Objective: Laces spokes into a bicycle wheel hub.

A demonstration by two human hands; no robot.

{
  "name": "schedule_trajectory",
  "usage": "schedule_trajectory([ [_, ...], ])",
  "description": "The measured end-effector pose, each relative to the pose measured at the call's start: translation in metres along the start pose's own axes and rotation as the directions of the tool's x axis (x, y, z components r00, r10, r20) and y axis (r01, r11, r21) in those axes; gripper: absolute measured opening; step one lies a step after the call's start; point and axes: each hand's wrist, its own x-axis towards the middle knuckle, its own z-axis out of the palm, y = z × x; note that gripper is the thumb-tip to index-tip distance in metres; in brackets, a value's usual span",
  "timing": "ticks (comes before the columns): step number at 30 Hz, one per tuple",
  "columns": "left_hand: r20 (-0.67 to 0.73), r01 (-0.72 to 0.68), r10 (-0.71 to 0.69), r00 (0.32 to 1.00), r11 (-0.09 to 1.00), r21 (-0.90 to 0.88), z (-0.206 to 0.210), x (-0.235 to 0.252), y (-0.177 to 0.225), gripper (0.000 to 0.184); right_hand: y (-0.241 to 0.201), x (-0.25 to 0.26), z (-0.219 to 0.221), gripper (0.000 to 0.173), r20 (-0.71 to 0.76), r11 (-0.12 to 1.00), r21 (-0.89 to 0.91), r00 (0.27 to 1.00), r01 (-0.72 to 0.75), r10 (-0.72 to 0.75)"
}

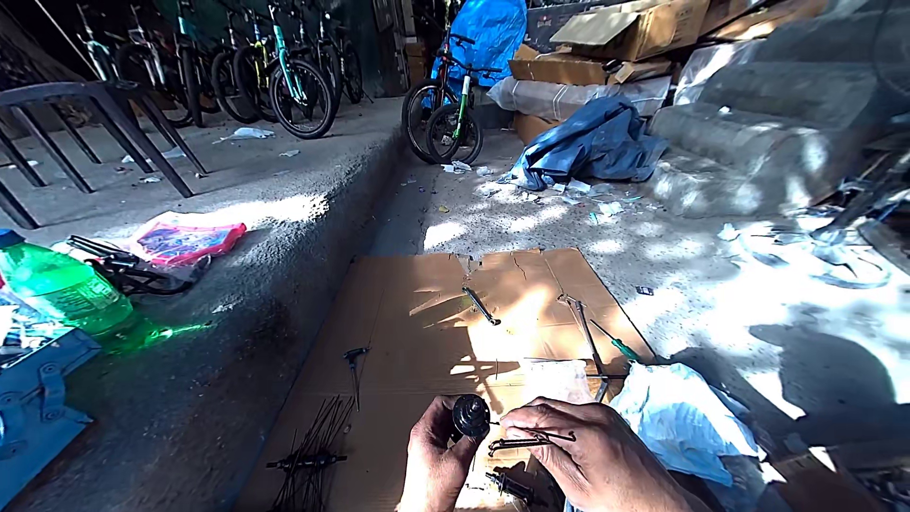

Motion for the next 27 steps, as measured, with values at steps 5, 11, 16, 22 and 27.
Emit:
schedule_trajectory([
  [5,0.074,-0.05,0.046,0.996,0.997,0.06,-0.002,-0.001,-0.004,0.031,-0.006,0.025,0.002,0.024,0.062,0.934,-0.358,0.998,0.016,0.007],
  [11,0.061,-0.009,0.006,0.998,0.998,0.057,-0.001,0.0,0.002,0.037,-0.002,0.032,-0.004,0.035,0.235,0.982,-0.145,0.96,-0.121,0.153],
  [16,0.018,0.004,-0.005,1.0,1.0,0.031,-0.002,0.003,0.002,0.033,0.009,0.016,0.008,0.033,0.04,0.922,0.263,0.958,-0.285,0.285],
  [22,-0.036,-0.001,0.002,0.999,1.0,0.024,0.003,0.003,0.002,0.034,0.011,0.01,0.021,0.032,0.106,0.893,0.297,0.941,-0.338,0.322],
  [27,-0.048,-0.017,0.021,0.999,0.997,0.07,0.001,0.002,0.004,0.033,0.01,0.01,0.028,0.034,0.092,0.929,0.202,0.95,-0.31,0.297],
])
